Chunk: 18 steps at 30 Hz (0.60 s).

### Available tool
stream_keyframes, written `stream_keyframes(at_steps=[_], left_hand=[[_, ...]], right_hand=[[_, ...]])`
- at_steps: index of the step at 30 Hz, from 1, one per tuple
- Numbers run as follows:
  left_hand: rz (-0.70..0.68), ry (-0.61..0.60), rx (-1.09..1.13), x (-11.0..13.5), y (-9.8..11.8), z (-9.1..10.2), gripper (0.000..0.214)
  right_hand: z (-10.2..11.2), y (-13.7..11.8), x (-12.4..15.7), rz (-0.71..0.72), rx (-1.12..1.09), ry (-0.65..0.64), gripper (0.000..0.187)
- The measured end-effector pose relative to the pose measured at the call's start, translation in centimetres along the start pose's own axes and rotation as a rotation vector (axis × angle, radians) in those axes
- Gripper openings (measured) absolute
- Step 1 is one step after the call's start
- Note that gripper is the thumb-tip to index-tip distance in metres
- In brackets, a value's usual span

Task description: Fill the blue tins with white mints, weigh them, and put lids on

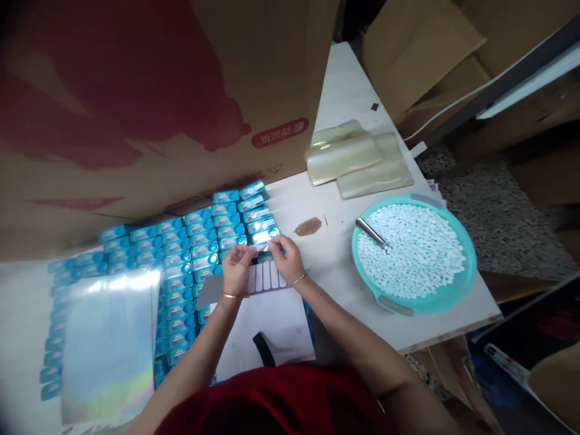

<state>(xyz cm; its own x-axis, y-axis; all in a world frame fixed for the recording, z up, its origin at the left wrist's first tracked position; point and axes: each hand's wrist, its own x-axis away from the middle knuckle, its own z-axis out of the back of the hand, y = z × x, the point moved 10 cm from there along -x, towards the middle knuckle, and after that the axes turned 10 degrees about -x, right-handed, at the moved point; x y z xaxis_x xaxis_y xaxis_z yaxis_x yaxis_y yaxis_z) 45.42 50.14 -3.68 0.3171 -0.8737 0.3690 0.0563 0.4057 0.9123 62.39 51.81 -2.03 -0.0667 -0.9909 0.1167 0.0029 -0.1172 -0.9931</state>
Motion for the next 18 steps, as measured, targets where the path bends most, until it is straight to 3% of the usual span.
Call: stream_keyframes(at_steps=[5,9,18], left_hand=[[-0.093,0.094,-0.216,-1.4,0.9,-1.6,0.014],[-0.196,0.211,-0.492,-1.6,2.0,-2.0,0.011],[-0.215,0.262,-0.853,-1.4,2.0,-3.2,0.012]], right_hand=[[1.8,-0.2,-3.6,0.008,0.143,-0.129,0.019],[1.5,0.2,-5.6,0.060,0.281,-0.226,0.015],[0.6,1.2,-6.0,0.179,0.607,-0.312,0.021]])
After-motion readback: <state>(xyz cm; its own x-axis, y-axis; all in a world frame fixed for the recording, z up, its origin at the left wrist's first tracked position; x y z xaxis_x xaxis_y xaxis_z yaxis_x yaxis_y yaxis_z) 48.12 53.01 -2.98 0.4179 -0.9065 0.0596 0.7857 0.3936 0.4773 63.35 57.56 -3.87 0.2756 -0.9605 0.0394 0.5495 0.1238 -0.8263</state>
